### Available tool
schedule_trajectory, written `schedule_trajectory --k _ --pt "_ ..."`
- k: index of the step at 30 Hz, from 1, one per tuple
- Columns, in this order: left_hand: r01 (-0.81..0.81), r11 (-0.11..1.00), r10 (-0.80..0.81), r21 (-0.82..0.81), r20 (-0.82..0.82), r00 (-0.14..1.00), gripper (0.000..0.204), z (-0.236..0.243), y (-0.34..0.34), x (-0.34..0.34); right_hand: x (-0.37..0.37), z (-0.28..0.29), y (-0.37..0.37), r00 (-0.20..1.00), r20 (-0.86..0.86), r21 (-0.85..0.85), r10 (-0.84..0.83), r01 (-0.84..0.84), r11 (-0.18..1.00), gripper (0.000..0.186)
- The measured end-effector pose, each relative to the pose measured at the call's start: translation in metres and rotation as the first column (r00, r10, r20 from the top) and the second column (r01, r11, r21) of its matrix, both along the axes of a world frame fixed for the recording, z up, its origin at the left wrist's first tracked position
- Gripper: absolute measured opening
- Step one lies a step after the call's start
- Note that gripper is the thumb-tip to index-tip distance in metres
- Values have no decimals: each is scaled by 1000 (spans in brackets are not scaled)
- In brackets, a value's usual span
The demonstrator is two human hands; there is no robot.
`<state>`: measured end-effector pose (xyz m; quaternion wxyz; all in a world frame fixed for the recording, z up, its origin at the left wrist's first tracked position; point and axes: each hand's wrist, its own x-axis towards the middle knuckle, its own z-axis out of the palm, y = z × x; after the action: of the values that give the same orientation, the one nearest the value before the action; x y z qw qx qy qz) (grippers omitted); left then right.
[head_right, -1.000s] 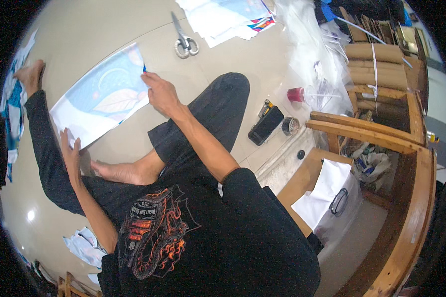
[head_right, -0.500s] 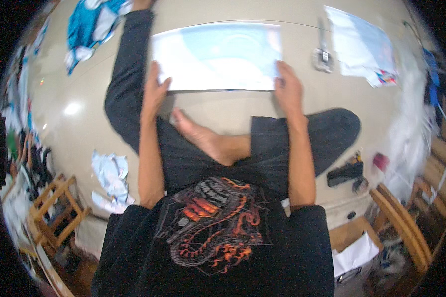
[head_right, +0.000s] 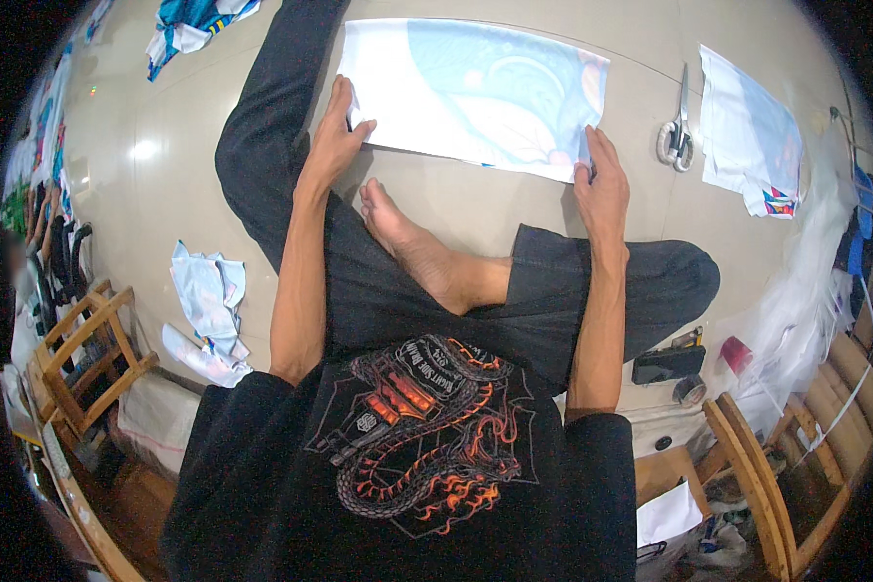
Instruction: The person sits on the floor and cuts a large piece of patterned fabric into smaller rectangular pieces using scissors. They repeatedly fold the fabric, cut along the edges, and set the cut pieces aside.
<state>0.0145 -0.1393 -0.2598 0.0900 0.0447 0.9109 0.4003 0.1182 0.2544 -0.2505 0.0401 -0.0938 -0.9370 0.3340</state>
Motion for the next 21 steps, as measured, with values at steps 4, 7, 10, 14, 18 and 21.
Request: schedule_trajectory --k 4,7,10,14,18,21 --pt "-15 1000 15 20 22 1000 83 4 -1 -1 1 13 -6 999 27 -23 -17 17 1000 57" --pt "-18 999 18 27 3 1000 83 7 -2 1 1 26 -12 994 100 -93 -39 49 995 56" --pt "-13 1000 13 18 26 1000 83 3 -5 2 3 22 -11 993 114 -99 -31 42 994 56" --pt "30 998 -28 -55 36 999 84 5 -2 0 5 14 -6 993 113 -37 -29 34 999 58" --pt "58 996 -58 -64 2 998 86 -1 -5 0 5 14 -7 993 119 -44 -6 11 999 59" --pt "66 997 -65 -50 19 998 88 0 -6 1 5 12 -6 993 119 -18 14 -12 1000 60"
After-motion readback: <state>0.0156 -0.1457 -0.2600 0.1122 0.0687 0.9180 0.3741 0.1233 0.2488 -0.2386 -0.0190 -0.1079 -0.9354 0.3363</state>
